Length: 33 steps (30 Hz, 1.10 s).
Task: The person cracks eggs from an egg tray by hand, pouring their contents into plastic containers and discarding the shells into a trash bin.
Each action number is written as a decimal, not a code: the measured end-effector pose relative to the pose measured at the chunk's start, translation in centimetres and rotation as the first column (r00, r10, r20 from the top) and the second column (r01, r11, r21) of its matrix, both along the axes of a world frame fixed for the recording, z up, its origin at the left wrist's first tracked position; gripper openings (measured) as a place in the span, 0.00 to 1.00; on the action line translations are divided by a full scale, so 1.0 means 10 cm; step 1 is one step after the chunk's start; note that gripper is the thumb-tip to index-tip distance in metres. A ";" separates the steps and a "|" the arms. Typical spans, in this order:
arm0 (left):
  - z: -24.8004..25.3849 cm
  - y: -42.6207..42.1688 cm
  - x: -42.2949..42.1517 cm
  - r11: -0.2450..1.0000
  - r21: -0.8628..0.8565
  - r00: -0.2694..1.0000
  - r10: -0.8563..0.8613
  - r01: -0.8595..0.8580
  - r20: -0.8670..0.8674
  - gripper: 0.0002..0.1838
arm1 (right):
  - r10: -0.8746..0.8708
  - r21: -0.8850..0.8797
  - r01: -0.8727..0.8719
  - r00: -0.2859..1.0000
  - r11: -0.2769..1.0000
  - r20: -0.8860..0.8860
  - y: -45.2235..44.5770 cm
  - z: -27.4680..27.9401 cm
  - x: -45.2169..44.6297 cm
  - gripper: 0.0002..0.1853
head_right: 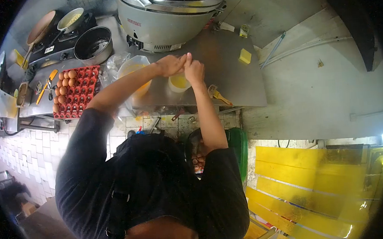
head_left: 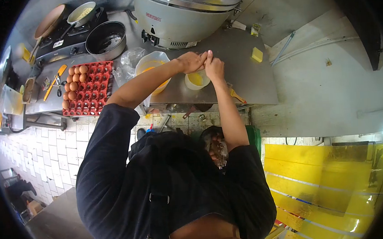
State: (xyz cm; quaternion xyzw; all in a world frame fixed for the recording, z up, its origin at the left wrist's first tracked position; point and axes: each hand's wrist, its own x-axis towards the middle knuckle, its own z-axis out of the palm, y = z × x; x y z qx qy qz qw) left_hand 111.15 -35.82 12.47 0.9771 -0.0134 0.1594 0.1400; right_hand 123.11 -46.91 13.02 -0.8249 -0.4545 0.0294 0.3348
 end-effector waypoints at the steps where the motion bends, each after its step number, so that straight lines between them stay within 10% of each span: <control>1: 0.00 0.00 -0.01 1.000 0.001 1.000 0.000 0.000 0.000 0.25 | 0.004 -0.015 -0.003 0.999 1.000 0.054 -0.02 0.02 -0.01 0.40; 7: -0.04 -0.02 0.05 0.977 0.180 0.990 0.129 -0.116 -0.064 0.22 | 0.041 0.088 -0.061 0.976 0.994 0.212 -0.03 -0.11 0.00 0.31; 10: 0.04 -0.09 0.05 0.972 -0.094 0.970 0.200 -0.214 -0.136 0.23 | 0.048 0.207 -0.091 0.978 0.974 0.202 -0.02 -0.32 0.02 0.25; 12: 0.09 -0.12 0.00 0.959 0.116 0.961 0.269 -0.260 -0.070 0.16 | 0.045 0.277 -0.108 0.974 0.955 0.223 -0.04 -0.40 -0.02 0.21; 21: 0.03 0.00 -0.15 0.986 0.119 0.993 0.112 -0.114 0.024 0.24 | 0.005 0.332 -0.079 0.976 0.940 0.218 -0.08 -0.58 -0.07 0.16; 24: 0.31 -0.07 -0.58 0.988 -0.002 0.977 0.153 -0.154 0.150 0.26 | 0.065 0.444 -0.096 0.994 0.891 0.085 -0.22 -0.57 -0.09 0.16; 25: 0.51 -0.11 -0.81 0.986 -0.014 0.976 0.166 -0.166 0.140 0.26 | -0.079 0.433 0.138 0.985 0.891 -0.152 -0.33 -0.60 -0.13 0.15; 28: 0.83 0.02 -1.86 0.900 -0.230 0.880 0.420 -0.371 0.224 0.25 | 0.045 0.375 0.429 0.607 0.822 -0.793 -0.96 -1.01 -0.13 0.12; 29: 0.73 0.08 -2.25 0.784 -0.313 0.698 0.620 -0.536 0.358 0.22 | -0.102 0.364 0.357 0.821 0.860 -0.562 -1.34 -1.42 -0.11 0.15; 33: -0.08 0.20 -4.01 0.000 -0.295 -0.122 0.910 -0.955 0.396 0.17 | -0.431 0.075 0.489 0.822 0.869 -0.373 -2.23 -2.05 -0.31 0.15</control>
